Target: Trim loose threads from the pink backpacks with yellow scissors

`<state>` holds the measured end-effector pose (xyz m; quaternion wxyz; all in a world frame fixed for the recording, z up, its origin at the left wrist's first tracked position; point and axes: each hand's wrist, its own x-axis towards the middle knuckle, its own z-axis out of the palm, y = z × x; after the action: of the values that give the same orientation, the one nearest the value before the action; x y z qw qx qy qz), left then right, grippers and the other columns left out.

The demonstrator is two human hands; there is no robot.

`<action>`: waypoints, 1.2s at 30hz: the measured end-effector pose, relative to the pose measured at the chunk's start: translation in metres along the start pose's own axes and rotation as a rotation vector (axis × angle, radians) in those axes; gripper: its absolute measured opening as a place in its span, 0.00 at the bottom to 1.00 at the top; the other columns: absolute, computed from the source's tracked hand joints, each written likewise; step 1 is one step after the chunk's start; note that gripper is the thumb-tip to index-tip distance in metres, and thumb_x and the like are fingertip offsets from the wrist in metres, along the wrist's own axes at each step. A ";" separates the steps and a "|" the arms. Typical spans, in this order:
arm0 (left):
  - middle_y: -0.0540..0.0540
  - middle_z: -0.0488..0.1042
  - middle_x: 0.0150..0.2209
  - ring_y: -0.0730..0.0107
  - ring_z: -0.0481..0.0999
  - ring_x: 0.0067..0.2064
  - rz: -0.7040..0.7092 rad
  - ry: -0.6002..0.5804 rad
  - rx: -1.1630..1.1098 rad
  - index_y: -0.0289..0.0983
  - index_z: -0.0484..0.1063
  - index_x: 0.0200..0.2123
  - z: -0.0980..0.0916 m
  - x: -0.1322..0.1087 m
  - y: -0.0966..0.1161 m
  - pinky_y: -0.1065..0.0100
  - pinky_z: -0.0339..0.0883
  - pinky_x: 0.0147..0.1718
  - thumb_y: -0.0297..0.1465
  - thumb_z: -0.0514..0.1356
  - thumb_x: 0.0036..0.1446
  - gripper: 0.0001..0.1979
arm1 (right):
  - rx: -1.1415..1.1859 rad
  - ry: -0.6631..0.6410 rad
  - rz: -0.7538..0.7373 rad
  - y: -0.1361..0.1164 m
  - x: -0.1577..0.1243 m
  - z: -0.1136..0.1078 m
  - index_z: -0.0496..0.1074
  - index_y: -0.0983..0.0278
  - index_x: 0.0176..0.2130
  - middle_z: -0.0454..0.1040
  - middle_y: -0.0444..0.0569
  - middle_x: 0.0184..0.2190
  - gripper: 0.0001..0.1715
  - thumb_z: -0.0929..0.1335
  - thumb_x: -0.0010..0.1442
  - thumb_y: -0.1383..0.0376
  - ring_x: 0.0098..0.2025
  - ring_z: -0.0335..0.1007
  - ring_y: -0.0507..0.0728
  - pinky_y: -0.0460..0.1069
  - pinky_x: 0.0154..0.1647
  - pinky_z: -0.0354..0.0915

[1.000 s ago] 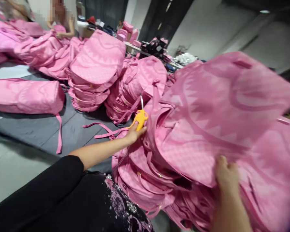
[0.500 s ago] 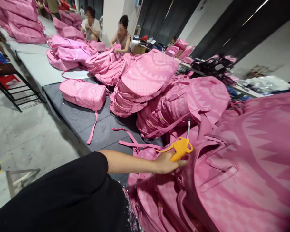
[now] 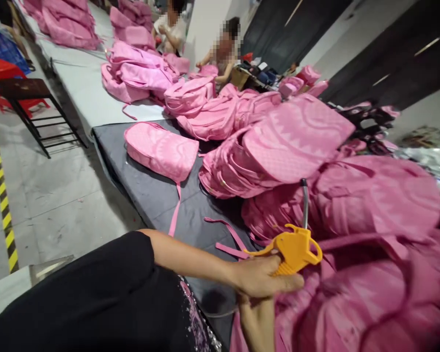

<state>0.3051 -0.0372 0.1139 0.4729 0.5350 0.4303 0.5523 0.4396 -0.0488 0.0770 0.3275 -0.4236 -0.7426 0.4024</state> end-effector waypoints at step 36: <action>0.45 0.75 0.27 0.57 0.75 0.38 -0.308 0.289 0.877 0.34 0.75 0.28 -0.631 -0.009 -0.052 0.62 0.65 0.42 0.26 0.58 0.54 0.07 | -0.134 0.453 0.340 -0.125 0.205 0.312 0.78 0.67 0.41 0.81 0.57 0.36 0.33 0.65 0.59 0.42 0.29 0.74 0.60 0.52 0.30 0.66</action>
<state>-0.3219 -0.0174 0.0250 0.2145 0.5318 0.7579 0.3112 0.0481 -0.0053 0.0723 0.3841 -0.6418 -0.5938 0.2966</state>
